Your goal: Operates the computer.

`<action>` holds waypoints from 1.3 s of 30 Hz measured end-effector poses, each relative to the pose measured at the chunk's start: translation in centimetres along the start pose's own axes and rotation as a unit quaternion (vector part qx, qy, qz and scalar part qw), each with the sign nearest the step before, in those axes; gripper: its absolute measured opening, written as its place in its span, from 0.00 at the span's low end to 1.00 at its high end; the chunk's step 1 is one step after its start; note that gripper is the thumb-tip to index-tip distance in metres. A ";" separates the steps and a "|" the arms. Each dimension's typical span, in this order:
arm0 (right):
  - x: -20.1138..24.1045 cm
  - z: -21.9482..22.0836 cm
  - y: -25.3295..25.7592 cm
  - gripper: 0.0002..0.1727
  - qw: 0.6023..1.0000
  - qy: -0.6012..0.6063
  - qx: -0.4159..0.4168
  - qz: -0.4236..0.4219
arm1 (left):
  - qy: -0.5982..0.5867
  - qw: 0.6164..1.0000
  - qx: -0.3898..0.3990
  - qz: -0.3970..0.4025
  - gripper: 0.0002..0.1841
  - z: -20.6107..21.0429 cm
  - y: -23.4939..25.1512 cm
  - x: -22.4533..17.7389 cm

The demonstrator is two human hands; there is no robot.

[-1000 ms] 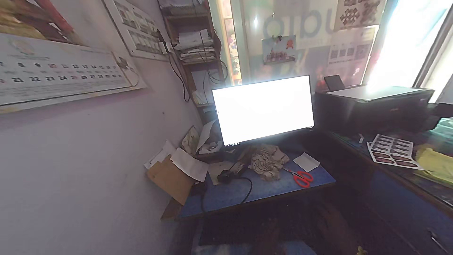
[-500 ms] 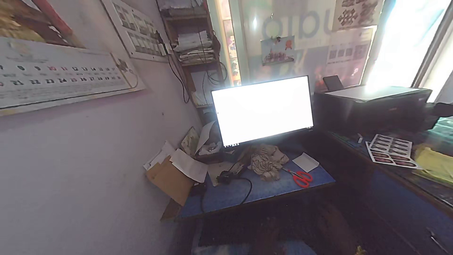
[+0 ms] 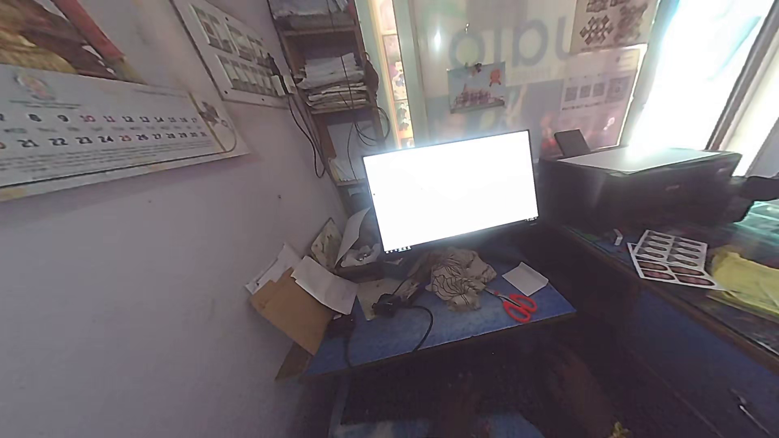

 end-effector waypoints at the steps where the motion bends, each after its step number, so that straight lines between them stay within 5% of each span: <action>1: -0.1 0.1 0.0 0.26 1.000 -0.004 -0.002 -0.001 | -0.001 1.000 -0.003 0.002 0.31 0.0 0.0 0.0; 39: -0.8 0.3 0.5 0.30 0.999 0.019 0.015 0.044 | -0.021 0.999 -0.046 -0.012 0.30 -0.6 0.7 -0.2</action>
Point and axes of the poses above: each hand's wrist, its own y-axis towards the middle knuckle, its own z-axis out of the palm, x = y × z, the point moved 9 cm from there along y, towards the middle knuckle, and after that the axes turned 2 degrees about -y, right-handed, at the moved point
